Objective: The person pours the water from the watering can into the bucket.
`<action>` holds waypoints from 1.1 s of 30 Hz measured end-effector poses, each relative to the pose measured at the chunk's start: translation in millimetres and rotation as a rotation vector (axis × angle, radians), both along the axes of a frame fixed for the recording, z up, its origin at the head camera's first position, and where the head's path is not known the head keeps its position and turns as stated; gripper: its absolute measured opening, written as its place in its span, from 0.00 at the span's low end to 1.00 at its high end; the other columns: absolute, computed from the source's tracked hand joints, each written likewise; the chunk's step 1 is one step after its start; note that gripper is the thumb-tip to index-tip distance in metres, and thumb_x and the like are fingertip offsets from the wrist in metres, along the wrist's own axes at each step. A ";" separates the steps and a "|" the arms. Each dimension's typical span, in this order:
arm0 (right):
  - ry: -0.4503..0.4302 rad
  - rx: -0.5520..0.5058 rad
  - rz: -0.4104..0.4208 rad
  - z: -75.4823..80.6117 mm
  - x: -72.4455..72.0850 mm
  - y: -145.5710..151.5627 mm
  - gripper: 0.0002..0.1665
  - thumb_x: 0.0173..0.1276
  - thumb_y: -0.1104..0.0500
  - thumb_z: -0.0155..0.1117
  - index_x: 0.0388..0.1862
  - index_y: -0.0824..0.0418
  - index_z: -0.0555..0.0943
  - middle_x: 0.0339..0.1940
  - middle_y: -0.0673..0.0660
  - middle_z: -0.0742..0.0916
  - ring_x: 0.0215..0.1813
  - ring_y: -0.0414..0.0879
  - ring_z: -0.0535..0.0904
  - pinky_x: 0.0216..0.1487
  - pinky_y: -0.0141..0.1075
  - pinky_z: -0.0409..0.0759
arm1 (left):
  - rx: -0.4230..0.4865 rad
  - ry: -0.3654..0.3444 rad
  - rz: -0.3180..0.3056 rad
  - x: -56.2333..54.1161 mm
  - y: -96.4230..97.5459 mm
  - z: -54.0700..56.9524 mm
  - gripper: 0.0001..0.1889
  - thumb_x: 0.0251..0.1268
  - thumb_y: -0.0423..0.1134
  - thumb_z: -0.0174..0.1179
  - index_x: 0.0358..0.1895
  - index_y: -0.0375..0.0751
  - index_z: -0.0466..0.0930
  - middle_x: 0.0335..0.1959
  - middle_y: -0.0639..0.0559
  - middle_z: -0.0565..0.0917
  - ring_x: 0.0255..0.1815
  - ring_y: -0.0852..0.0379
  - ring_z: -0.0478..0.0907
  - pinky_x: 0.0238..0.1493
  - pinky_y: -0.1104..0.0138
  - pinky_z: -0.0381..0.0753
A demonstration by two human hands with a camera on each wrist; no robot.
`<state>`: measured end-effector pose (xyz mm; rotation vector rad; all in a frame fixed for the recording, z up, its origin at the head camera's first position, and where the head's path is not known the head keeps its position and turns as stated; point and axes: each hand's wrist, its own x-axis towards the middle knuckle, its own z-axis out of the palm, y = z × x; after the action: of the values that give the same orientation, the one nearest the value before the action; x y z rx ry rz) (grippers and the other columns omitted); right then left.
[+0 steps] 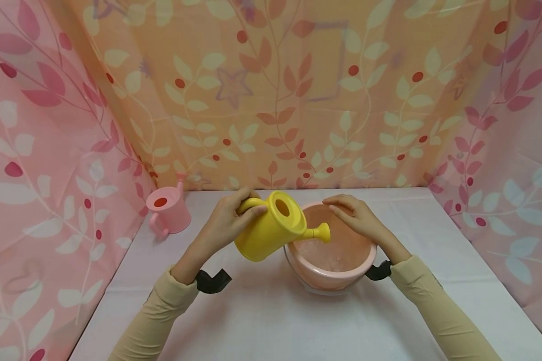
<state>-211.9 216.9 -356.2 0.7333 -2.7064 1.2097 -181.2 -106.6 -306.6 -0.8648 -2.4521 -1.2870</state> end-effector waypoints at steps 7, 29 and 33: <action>0.001 0.000 0.004 -0.3 0.0 0.0 0.18 0.70 0.56 0.55 0.55 0.63 0.76 0.55 0.60 0.80 0.61 0.55 0.70 0.62 0.53 0.66 | -0.004 0.015 -0.002 -0.5 0.1 0.1 0.09 0.59 0.48 0.61 0.37 0.50 0.73 0.26 0.57 0.74 0.29 0.61 0.71 0.33 0.68 0.73; 0.017 -0.013 -0.008 0.6 -1.0 -1.7 0.16 0.69 0.62 0.56 0.54 0.63 0.77 0.53 0.60 0.81 0.60 0.54 0.72 0.62 0.52 0.67 | -0.011 0.026 -0.020 -1.7 2.1 4.4 0.09 0.60 0.48 0.61 0.35 0.51 0.73 0.25 0.57 0.73 0.27 0.61 0.69 0.31 0.68 0.71; 0.012 -0.007 -0.007 0.9 -0.8 -1.7 0.16 0.69 0.62 0.56 0.54 0.63 0.77 0.54 0.60 0.81 0.61 0.55 0.71 0.62 0.52 0.66 | -0.010 0.021 -0.022 -1.5 2.1 4.9 0.09 0.60 0.47 0.61 0.35 0.50 0.73 0.25 0.57 0.72 0.27 0.60 0.69 0.31 0.68 0.71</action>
<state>-212.6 215.2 -355.3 0.7265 -2.6917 1.2092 -182.7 -104.4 -301.7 -0.9053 -2.4414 -1.2669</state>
